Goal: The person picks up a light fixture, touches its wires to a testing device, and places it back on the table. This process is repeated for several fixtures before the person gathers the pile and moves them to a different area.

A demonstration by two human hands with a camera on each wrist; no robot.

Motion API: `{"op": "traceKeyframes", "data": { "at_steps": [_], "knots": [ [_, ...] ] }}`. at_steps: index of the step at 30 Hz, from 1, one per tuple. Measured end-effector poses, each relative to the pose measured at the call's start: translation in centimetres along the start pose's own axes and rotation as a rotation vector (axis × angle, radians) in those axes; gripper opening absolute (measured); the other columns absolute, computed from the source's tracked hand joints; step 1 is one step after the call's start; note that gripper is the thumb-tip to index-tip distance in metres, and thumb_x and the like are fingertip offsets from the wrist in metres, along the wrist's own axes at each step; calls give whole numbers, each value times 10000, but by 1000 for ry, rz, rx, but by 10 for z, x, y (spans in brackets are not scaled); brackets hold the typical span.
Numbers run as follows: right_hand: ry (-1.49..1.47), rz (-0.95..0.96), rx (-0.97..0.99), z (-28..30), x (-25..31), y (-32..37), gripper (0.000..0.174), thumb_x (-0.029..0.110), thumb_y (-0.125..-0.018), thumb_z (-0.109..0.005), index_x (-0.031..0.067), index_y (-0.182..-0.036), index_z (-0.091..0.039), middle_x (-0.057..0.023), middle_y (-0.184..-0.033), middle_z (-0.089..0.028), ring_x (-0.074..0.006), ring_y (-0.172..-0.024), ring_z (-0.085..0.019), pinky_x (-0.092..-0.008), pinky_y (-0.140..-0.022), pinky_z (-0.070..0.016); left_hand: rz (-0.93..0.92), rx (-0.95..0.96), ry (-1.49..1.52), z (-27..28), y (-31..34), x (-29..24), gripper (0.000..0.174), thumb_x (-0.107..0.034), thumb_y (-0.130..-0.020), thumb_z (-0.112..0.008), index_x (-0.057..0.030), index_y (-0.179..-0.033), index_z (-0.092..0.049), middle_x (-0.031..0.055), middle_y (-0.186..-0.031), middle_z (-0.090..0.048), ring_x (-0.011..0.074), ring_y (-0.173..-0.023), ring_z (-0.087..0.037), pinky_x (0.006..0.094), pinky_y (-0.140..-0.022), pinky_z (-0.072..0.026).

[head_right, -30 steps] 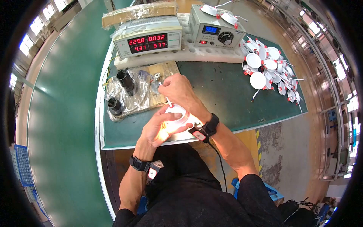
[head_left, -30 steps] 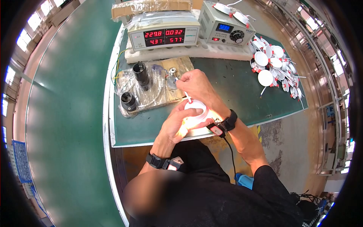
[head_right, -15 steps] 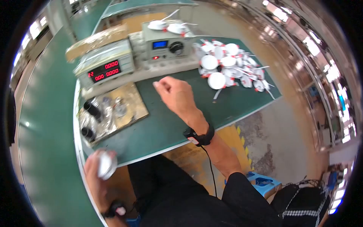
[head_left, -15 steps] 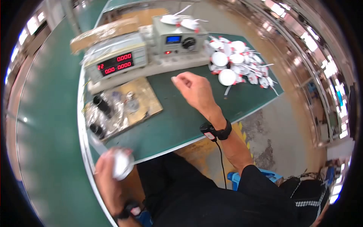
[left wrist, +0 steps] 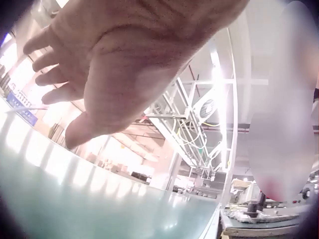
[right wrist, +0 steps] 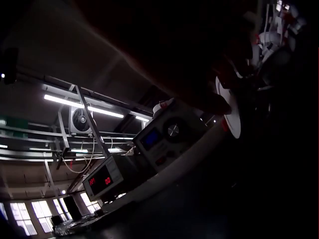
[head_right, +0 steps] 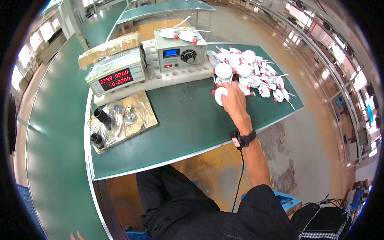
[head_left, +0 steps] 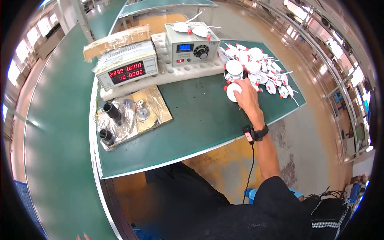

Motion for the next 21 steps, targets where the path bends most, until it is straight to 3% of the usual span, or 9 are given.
{"op": "traceKeyframes", "data": {
  "at_steps": [2,3,6,10,11,12,15,18,21],
  "knots": [
    [-228,-65,138,11,20,10,435,134,-782,-793,19,-1187,-681,-171,-1105,-648,-381,-1016,-650,-464,-902,-510,280,193,995,-19,-40,-91,391,-152,-1022,-582,105,-1317,-605,184,-1148,-705,209,-1054,-673,329,-935,-535],
    [-412,-100,166,20,37,18,320,70,-796,-776,2,-1100,-704,-149,-1086,-655,-308,-981,-676,-407,-855,-536,219,328,851,37,-40,-156,440,-279,-991,-694,56,-1274,-658,215,-1203,-709,276,-1070,-675,390,-933,-544],
    [-1186,-170,518,50,107,48,325,17,-872,-759,5,-1179,-650,-37,-1000,-687,-92,-862,-661,-252,-646,-541,-32,765,1348,20,-42,-276,426,-132,-1038,-547,56,-1420,-541,191,-1329,-645,244,-1189,-631,352,-1029,-495],
    [-1886,113,794,27,190,102,309,31,-888,-761,12,-1175,-647,-94,-1195,-621,-180,-1059,-640,-321,-948,-518,-329,1181,1854,15,-37,-395,597,-376,-1108,-434,-6,-1569,-353,211,-1555,-442,317,-1432,-440,462,-1156,-394],
    [-1924,87,897,18,205,120,302,32,-903,-747,13,-1187,-645,-93,-1196,-627,-176,-1075,-634,-314,-961,-507,-392,1176,1971,14,-39,-414,615,-411,-1110,-409,-9,-1572,-347,213,-1564,-428,318,-1463,-397,453,-1182,-359],
    [-1956,54,994,11,217,132,296,33,-919,-733,13,-1200,-644,-91,-1196,-633,-173,-1090,-627,-307,-973,-497,-175,1181,2136,21,-41,-425,471,-321,-1114,-467,30,-1416,-554,137,-1466,-562,177,-1304,-534,343,-1114,-408],
    [-1701,-74,918,9,221,131,258,32,-965,-676,8,-1220,-647,-77,-1182,-654,-157,-1100,-621,-300,-977,-487,-45,1165,2203,16,-49,-434,427,-332,-1110,-486,40,-1141,-693,151,-1292,-673,128,-1085,-627,301,-953,-497],
    [-1142,-22,457,37,206,90,230,109,-999,-644,1,-1201,-667,-66,-1142,-688,-157,-1062,-647,-291,-943,-499,-44,978,2057,0,-50,-431,430,-343,-1098,-519,30,-1041,-725,125,-1116,-739,100,-955,-651,285,-866,-525],
    [-878,263,458,41,238,82,248,165,-981,-680,15,-1178,-684,-100,-1105,-712,-174,-1014,-664,-275,-894,-506,-162,1138,1861,-12,-33,-440,387,-286,-1089,-536,49,-993,-703,68,-930,-747,89,-767,-613,293,-701,-516]
  ]
}}
Point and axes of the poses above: each hand's wrist, its own y-axis away from the middle knuckle, its own z-axis out of the back of the hand, x = y × z, the point moved 4 cm from there along -y, towards the middle knuckle
